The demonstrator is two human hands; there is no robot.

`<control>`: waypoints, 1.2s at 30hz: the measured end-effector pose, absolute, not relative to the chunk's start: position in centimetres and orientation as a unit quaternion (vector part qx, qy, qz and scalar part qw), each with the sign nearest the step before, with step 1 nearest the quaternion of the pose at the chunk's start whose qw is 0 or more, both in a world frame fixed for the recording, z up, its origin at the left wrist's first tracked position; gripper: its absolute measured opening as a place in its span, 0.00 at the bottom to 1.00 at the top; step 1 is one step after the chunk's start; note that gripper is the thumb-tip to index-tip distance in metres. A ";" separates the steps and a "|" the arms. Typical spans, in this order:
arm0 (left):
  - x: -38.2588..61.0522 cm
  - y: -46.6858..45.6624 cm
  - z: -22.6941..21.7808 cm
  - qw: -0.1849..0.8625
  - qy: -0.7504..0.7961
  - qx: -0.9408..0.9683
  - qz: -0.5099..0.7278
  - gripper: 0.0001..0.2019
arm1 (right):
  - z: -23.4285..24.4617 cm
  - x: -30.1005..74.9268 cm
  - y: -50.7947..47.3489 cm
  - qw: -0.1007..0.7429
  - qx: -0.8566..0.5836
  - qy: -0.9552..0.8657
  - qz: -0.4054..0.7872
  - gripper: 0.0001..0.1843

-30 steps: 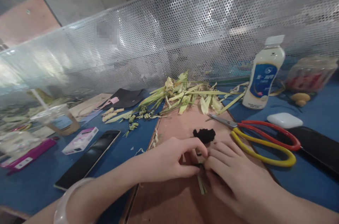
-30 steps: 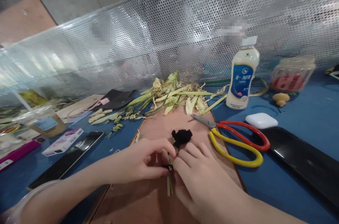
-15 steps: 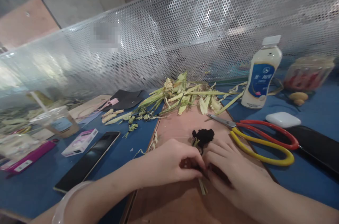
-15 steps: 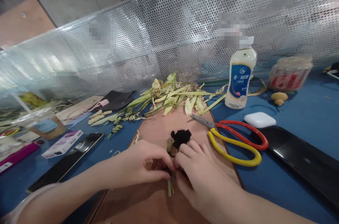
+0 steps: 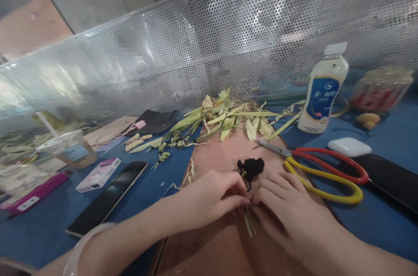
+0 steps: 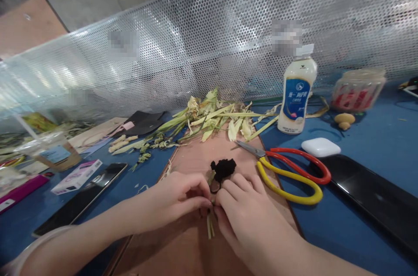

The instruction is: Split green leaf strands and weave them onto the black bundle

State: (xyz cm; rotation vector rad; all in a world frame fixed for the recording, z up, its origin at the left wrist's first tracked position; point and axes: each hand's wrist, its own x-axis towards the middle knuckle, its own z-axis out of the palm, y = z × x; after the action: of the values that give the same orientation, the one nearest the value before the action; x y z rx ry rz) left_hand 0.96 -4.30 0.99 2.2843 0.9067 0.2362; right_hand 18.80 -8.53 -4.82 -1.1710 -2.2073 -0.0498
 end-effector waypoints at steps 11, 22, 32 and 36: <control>1.1 -4.1 -0.1 0.412 0.384 0.815 0.140 0.06 | -4.4 18.6 -8.6 0.342 -0.429 -0.836 0.029 0.07; 1.0 -3.7 -1.1 0.436 0.379 0.797 0.178 0.07 | -4.0 18.2 -7.9 0.330 -0.525 -0.775 0.119 0.05; 1.2 -4.4 0.4 0.350 0.357 0.857 0.126 0.07 | -3.5 17.9 -7.7 0.307 -0.519 -0.793 0.083 0.07; 1.1 -4.7 0.3 0.273 0.359 0.880 0.149 0.07 | -3.6 18.0 -7.9 0.340 -0.469 -0.814 0.044 0.08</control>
State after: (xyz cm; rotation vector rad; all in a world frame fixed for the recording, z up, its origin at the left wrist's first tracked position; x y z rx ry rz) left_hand 1.09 -4.65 0.35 2.3680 0.9662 0.4004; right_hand 18.01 -7.89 -3.62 -1.2209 -2.1177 0.1157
